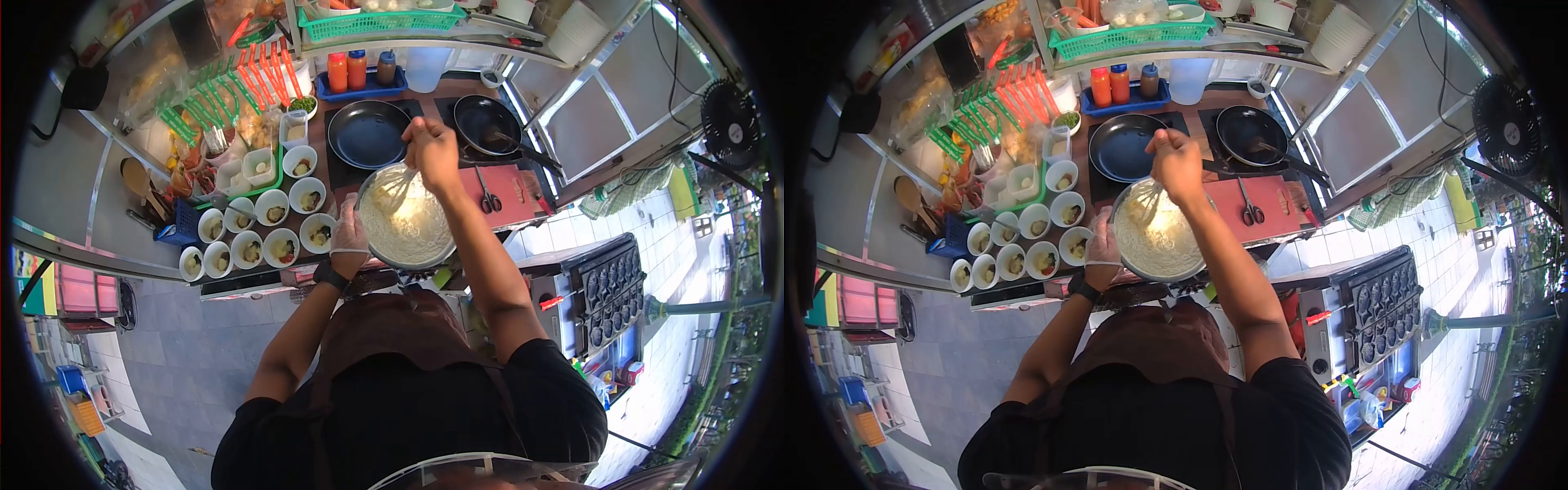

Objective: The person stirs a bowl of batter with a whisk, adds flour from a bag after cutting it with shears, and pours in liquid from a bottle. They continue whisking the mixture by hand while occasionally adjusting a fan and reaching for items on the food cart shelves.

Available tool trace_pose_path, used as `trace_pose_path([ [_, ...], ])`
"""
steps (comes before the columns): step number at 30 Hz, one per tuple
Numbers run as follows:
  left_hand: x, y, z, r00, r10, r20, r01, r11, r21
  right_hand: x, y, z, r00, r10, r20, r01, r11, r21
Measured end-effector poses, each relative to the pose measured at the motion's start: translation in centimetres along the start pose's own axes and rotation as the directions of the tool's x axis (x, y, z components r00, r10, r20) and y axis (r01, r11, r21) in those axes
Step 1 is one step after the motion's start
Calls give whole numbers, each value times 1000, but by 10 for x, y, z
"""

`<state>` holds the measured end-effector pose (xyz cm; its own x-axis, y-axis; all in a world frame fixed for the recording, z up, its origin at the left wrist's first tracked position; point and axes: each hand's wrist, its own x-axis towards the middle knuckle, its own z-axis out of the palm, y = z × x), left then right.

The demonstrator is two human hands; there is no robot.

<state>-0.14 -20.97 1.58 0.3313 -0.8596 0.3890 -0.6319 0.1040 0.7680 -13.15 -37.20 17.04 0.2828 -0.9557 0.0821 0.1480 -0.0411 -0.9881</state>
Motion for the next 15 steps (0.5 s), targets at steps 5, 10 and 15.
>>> trace_pose_path([
  [5, 3, 7, -2, 993, -116, 23, 118, 988, -103, -34, 45, 14, 997, 82, 9, -81, 991, -106],
  [10, 6, 5, -1, 999, -53, -11, 53, 998, -40, -62, 53, -12, 995, 98, -8, -93, 922, -376],
  [15, 6, 1, 2, 998, -62, 23, 62, 998, -26, -30, 4, -45, 991, 133, 29, -128, 985, -115],
])
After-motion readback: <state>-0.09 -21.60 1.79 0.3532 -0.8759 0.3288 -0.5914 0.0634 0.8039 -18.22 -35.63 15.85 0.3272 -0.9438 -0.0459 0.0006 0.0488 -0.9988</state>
